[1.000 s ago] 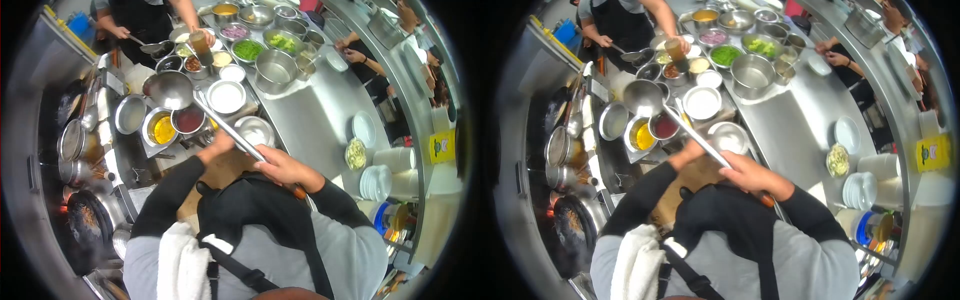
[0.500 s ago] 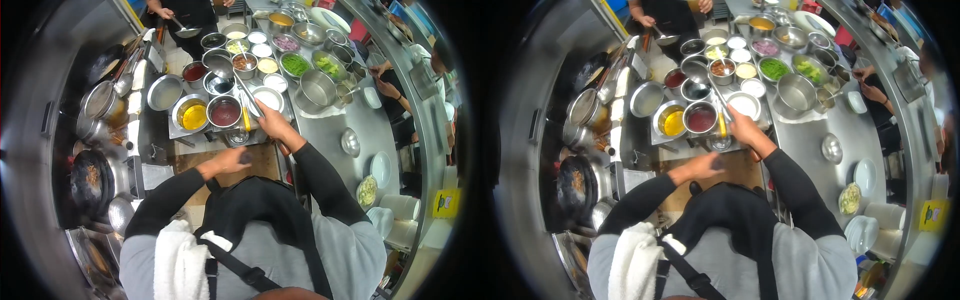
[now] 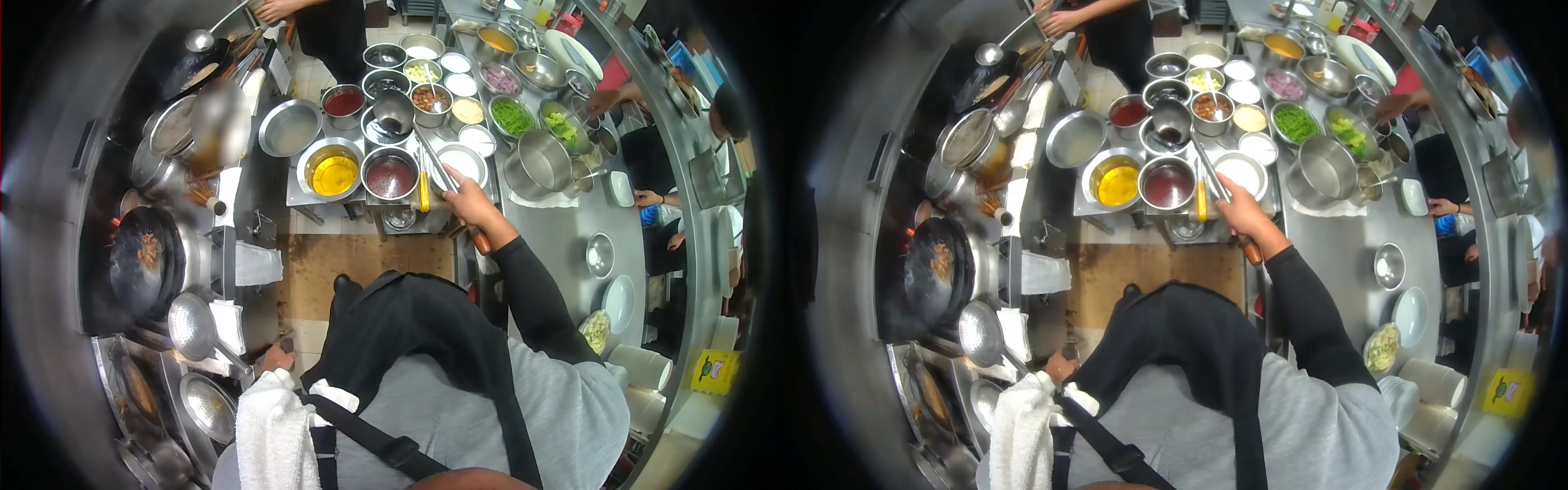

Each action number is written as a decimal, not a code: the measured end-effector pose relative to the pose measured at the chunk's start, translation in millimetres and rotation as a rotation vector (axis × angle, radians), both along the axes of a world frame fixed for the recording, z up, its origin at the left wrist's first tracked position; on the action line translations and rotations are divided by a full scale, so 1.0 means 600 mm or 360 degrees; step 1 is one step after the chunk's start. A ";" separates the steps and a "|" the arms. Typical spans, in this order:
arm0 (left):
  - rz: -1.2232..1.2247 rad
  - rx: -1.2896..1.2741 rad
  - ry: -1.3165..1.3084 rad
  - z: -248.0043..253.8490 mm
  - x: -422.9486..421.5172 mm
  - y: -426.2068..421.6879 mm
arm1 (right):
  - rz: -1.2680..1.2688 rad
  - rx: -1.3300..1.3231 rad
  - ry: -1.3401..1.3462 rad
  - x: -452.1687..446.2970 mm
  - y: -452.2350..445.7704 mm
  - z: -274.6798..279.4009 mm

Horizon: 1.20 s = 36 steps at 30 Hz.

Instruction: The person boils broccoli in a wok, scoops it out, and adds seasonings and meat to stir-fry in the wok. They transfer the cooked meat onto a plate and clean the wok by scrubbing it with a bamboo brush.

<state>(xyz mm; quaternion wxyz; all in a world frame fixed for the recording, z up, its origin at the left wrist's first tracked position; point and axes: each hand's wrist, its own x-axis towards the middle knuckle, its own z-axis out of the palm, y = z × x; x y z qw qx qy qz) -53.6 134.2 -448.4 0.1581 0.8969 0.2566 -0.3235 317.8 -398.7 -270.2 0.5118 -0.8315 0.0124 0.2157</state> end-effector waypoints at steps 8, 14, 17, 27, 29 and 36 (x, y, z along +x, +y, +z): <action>0.0624 -0.0037 -0.0103 0.072 -0.038 -0.094 | -0.0183 0.0822 0.0387 0.006 -0.025 -0.004; 0.0666 -0.0661 -0.0810 0.136 0.072 -0.057 | 0.0036 0.0863 0.0483 0.003 0.104 0.085; 0.0693 -0.1316 -0.1089 0.228 0.160 -0.035 | 0.0267 0.0943 0.0582 0.011 0.230 0.100; -0.1450 -0.1976 -0.1595 0.706 0.345 -0.020 | 0.1376 0.0367 0.0090 0.013 0.812 0.145; -0.1548 -0.2068 -0.1690 0.727 0.346 -0.043 | 0.1461 0.0188 -0.0329 -0.010 0.889 0.148; -0.1709 -0.2270 -0.1585 0.742 0.376 -0.046 | 0.1229 0.0559 -0.0588 0.028 0.748 0.145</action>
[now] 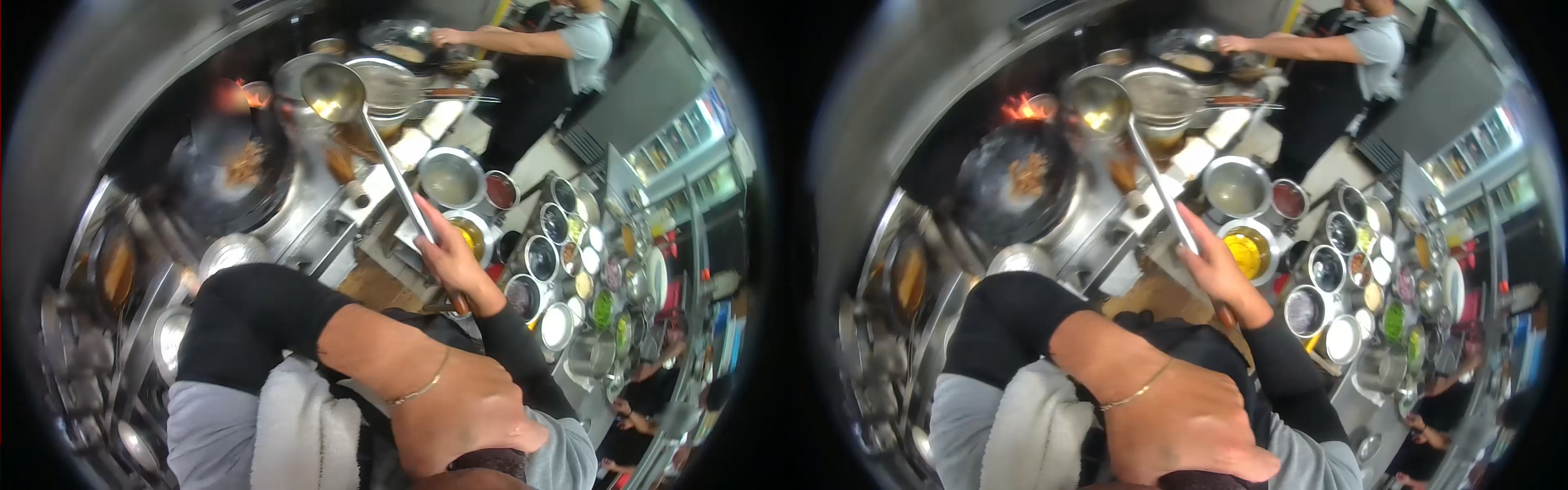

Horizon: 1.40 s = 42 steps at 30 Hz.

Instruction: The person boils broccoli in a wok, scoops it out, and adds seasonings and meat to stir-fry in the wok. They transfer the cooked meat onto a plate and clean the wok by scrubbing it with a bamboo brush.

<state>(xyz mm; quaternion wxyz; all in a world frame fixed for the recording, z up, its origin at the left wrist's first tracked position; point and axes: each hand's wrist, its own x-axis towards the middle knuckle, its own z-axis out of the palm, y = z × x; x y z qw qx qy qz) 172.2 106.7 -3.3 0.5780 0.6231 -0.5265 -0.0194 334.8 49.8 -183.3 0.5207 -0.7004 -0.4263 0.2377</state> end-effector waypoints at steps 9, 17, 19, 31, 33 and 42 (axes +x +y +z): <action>-0.0118 -0.0032 -0.0215 0.056 0.052 -0.194 | -0.1177 -0.0006 0.0697 -0.001 -0.426 -0.063; -0.0619 -0.0158 0.0110 0.084 0.086 -0.388 | -0.1621 -0.0807 0.0085 0.036 -0.641 -0.153; -0.0612 0.0087 0.0118 0.087 0.116 -0.392 | -0.1609 -0.0706 -0.0102 0.060 -0.661 -0.180; -0.0147 0.0217 0.0017 0.031 0.184 -0.393 | -0.1413 -0.0703 -0.0132 0.203 -0.716 -0.282; -0.0071 0.0266 -0.0031 0.028 0.185 -0.394 | -0.1393 -0.0705 -0.0097 0.198 -0.712 -0.251; 0.0435 0.0352 0.1350 -0.156 0.212 -0.242 | -0.1366 -0.0135 0.1050 0.202 -0.744 -0.242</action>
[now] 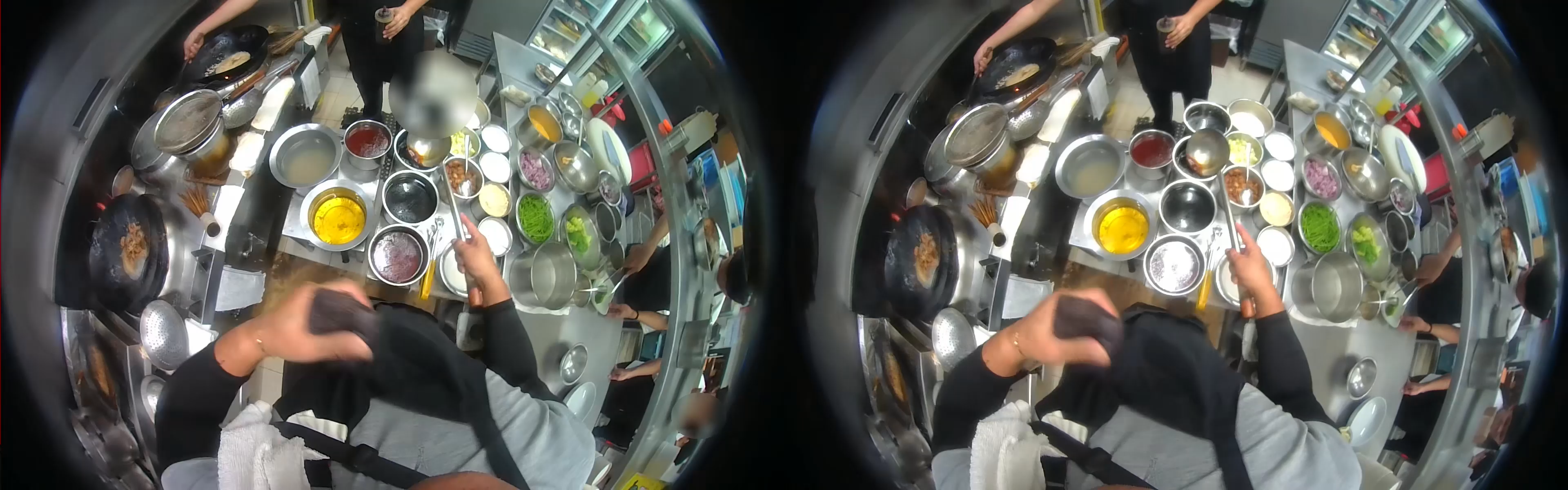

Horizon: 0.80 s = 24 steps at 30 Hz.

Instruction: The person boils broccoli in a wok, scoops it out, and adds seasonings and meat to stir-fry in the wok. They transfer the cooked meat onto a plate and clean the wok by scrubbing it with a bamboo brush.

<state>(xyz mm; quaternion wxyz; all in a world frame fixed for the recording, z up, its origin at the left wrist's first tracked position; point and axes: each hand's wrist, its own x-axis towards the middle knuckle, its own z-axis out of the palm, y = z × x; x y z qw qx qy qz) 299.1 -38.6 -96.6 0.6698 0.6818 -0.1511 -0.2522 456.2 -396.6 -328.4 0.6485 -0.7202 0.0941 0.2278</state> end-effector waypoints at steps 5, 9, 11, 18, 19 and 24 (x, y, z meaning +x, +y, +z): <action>0.1602 -0.0603 0.0598 -0.158 -0.119 0.143 | -0.0052 0.0567 0.0118 -0.019 0.013 0.065; 0.1929 -0.0662 0.0744 -0.232 -0.233 0.243 | 0.0232 0.0335 0.0013 -0.054 0.156 0.179; 0.2081 -0.0746 0.0779 -0.232 -0.272 0.264 | 0.0580 0.0514 -0.0012 -0.066 0.253 0.213; 0.2354 -0.0739 0.0732 -0.247 -0.384 0.343 | 0.1636 0.0526 0.0048 -0.123 0.699 0.278; 0.2359 -0.0745 0.0730 -0.240 -0.392 0.354 | 0.1748 0.0528 0.0022 -0.135 0.760 0.273; 0.2479 -0.0665 0.0681 -0.254 -0.431 0.426 | 0.1915 0.0452 -0.0125 -0.177 0.999 0.115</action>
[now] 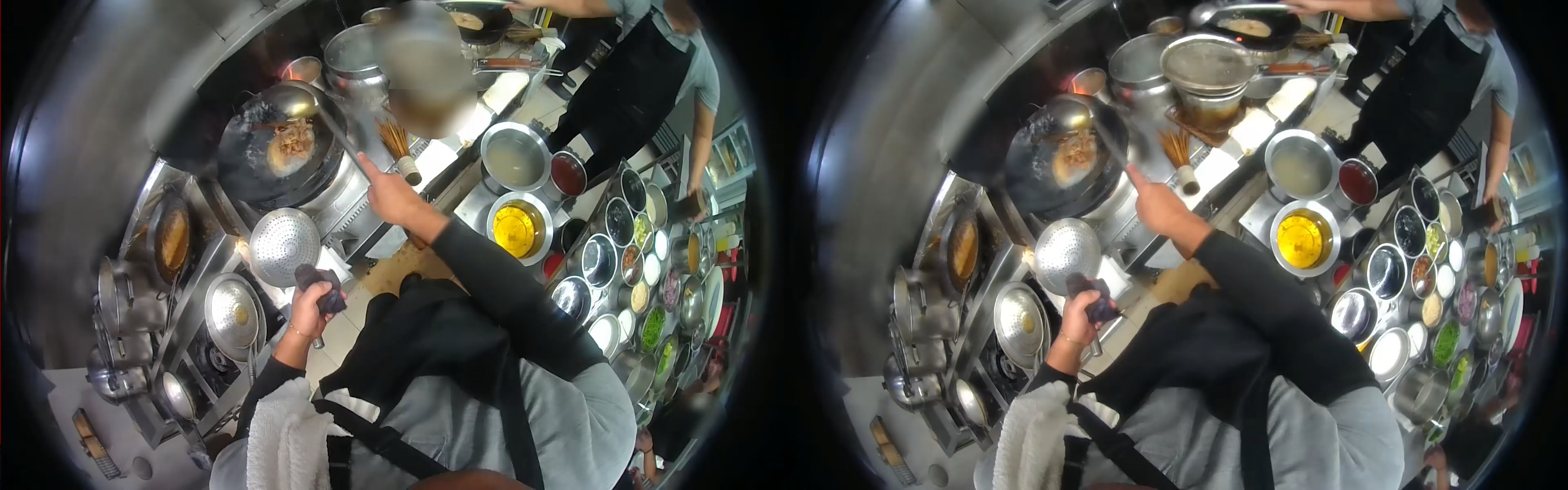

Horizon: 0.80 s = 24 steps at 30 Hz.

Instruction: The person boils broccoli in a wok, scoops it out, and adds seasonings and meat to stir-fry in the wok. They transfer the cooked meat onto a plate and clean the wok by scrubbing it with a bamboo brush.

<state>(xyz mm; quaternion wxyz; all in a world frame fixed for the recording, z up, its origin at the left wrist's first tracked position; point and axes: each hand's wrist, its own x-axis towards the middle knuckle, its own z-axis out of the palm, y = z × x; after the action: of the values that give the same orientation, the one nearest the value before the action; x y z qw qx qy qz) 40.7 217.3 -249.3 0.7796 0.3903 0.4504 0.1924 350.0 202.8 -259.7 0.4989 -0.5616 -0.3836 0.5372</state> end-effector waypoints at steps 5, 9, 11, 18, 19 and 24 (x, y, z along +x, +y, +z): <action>0.0116 0.0146 0.0209 0.000 0.024 0.034 | -0.0539 0.0402 -0.0976 0.026 -0.099 -0.090; -0.0137 0.0037 0.0147 -0.066 0.047 0.048 | -0.0756 -0.0066 0.0187 0.067 -0.369 0.017; -0.0186 0.0087 0.0113 -0.057 0.075 0.027 | -0.0982 0.0104 0.0463 0.072 -0.436 0.023; -0.0561 0.0206 0.0110 -0.027 0.153 -0.065 | -0.1605 0.0317 0.0582 0.128 -0.601 -0.017; -0.0575 0.0222 0.0112 -0.017 0.160 -0.078 | -0.1732 0.0166 0.0377 0.146 -0.622 -0.044; -0.0463 0.0248 0.0206 0.001 0.167 -0.094 | -0.2260 -0.0753 -0.1105 0.261 -0.698 -0.075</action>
<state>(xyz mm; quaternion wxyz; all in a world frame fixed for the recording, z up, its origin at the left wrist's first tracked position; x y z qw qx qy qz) 140.9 160.9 -248.7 0.7360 0.5221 0.4222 0.0864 506.6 -216.1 -304.6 0.4413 -0.8947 0.0536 -0.0436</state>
